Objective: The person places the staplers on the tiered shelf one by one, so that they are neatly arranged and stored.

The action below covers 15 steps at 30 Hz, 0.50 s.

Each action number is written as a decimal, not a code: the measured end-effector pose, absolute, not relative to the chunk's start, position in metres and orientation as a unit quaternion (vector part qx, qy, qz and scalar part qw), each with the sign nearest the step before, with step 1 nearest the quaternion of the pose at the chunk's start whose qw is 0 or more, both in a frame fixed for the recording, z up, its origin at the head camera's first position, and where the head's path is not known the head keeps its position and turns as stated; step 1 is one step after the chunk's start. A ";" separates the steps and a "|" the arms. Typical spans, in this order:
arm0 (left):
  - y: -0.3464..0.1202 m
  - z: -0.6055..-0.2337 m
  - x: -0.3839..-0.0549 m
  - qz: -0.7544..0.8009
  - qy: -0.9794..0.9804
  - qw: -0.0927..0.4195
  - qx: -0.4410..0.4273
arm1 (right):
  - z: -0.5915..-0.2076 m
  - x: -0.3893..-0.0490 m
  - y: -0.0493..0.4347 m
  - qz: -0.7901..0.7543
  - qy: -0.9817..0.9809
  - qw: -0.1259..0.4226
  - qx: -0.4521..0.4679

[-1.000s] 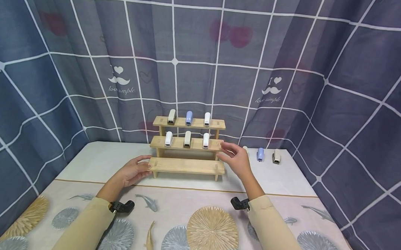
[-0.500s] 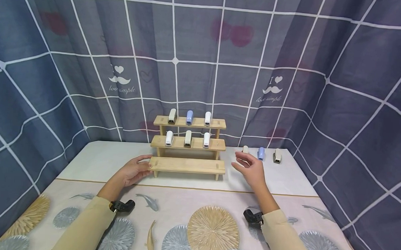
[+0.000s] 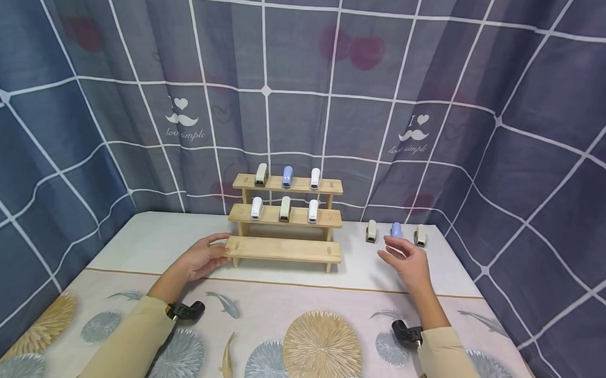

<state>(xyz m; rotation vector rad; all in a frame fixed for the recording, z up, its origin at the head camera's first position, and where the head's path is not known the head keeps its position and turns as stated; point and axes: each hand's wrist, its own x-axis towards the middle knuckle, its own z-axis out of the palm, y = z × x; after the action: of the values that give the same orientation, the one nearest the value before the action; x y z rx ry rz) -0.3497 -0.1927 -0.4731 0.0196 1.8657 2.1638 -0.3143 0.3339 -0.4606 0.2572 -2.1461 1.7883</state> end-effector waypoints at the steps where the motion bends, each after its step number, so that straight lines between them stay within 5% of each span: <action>1: -0.193 -0.473 -0.350 0.751 0.645 0.142 0.007 | -0.461 -0.314 0.338 0.621 -0.760 0.171 0.087; 15: -0.192 -0.472 -0.349 0.750 0.647 0.141 0.007 | -0.462 -0.334 0.388 0.539 -0.810 0.231 -0.027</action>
<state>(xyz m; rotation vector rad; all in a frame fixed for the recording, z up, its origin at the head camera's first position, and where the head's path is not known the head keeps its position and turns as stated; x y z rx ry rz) -0.3488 -0.1919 -0.4722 0.0194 1.8674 2.1656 -0.3343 0.3881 -0.4622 -0.0736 -2.2267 1.4811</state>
